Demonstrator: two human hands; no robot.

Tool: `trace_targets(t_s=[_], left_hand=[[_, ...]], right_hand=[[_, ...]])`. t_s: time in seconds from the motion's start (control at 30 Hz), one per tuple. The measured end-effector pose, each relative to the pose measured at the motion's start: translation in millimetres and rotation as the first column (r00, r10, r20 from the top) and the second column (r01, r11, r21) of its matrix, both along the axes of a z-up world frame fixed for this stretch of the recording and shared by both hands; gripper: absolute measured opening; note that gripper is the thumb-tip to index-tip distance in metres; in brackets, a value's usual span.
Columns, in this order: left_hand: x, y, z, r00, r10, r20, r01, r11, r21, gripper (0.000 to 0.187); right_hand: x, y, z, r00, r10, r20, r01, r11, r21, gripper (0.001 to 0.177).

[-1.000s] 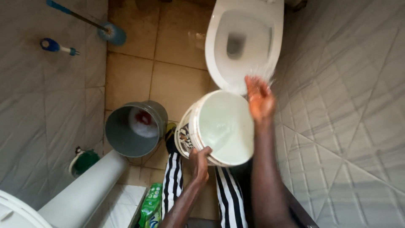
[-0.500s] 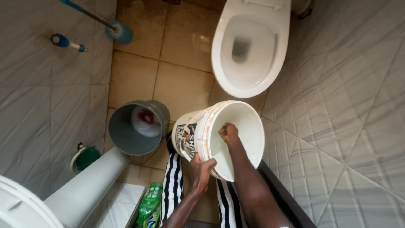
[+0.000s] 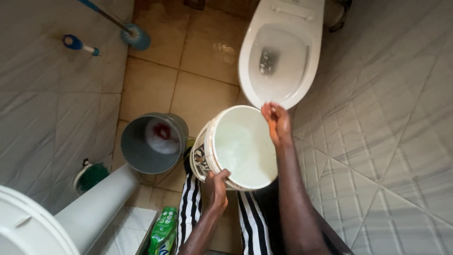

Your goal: The person flushes the toilet, then uses a bucket of water to rinse the bowl by hand. They remove the toilet seat, rinse it at the sink, and reinstall it. Finally, they wipe the sink basin with a cloth.

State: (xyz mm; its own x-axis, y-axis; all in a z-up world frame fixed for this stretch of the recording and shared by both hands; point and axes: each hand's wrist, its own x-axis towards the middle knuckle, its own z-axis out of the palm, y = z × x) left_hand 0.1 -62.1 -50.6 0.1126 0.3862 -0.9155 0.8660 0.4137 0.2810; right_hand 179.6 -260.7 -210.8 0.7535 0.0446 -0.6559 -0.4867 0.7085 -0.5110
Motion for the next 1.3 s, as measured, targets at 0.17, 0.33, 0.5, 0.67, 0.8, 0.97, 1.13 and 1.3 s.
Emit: trace_targets(t_s=[0.17, 0.33, 0.5, 0.67, 0.8, 0.97, 1.13, 1.3], left_hand=[[-1, 11, 28, 1.0, -0.029, -0.006, 0.029, 1.0, -0.004, 0.043], [3, 21, 56, 0.987, 0.035, 0.158, -0.034, 0.999, -0.009, 0.041], [9, 29, 78, 0.989, 0.027, 0.146, -0.028, 1.0, 0.008, 0.036], [23, 38, 102, 0.974, 0.04, 0.222, -0.042, 0.999, 0.004, 0.035], [45, 47, 133, 0.976, 0.019, 0.218, -0.02, 1.0, 0.001, 0.034], [68, 55, 153, 0.967, -0.026, 0.255, 0.023, 1.0, 0.016, 0.038], [92, 70, 178, 0.932, -0.025, 0.362, 0.031, 0.999, -0.01, 0.041], [120, 83, 230, 0.888, -0.266, 0.376, 0.232, 0.964, 0.134, 0.044]], right_hand=[[-65, 22, 0, 0.977, 0.138, -0.162, -0.166, 0.969, -0.18, 0.018], [-93, 51, 34, 0.925, 0.135, -0.355, -0.203, 0.966, -0.161, 0.015], [-88, 62, 64, 0.874, 0.271, -0.404, -0.378, 0.901, -0.212, 0.019], [-67, 63, 87, 0.872, 0.303, -0.384, -0.408, 0.884, -0.229, 0.02], [-53, 69, 104, 0.883, 0.318, -0.345, -0.414, 0.874, -0.255, 0.02], [-47, 76, 115, 0.883, 0.336, -0.327, -0.424, 0.87, -0.253, 0.021], [-41, 87, 127, 0.88, 0.35, -0.322, -0.427, 0.878, -0.214, 0.021], [-25, 115, 137, 0.862, 0.269, -0.429, -0.359, 0.923, -0.142, 0.024]])
